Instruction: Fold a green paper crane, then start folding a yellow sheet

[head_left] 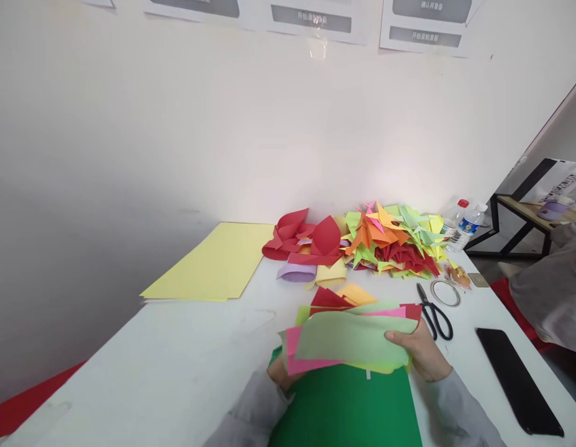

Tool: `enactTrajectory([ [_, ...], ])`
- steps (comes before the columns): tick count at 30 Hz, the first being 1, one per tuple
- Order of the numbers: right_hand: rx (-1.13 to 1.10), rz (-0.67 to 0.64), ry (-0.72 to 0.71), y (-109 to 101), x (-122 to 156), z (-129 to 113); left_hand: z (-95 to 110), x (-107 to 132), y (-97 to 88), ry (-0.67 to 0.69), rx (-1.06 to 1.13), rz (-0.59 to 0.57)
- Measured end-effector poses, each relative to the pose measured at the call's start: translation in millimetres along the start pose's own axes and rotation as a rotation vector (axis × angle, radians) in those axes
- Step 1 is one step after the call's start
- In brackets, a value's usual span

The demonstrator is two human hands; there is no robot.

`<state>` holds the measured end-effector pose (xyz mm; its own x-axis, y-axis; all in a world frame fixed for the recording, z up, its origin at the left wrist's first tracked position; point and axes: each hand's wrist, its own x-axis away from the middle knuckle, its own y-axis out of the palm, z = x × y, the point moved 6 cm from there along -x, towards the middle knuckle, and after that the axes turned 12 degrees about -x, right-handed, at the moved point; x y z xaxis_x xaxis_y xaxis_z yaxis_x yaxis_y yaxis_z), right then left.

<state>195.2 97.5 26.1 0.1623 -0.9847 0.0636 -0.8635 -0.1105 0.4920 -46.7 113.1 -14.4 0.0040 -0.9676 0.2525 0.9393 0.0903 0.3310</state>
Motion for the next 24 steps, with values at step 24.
enactTrajectory([
  [24, 0.569, 0.043, -0.539, -20.6, 9.6, -4.5, 48.1, 26.5, -30.9, 0.497, -0.775, -0.033],
])
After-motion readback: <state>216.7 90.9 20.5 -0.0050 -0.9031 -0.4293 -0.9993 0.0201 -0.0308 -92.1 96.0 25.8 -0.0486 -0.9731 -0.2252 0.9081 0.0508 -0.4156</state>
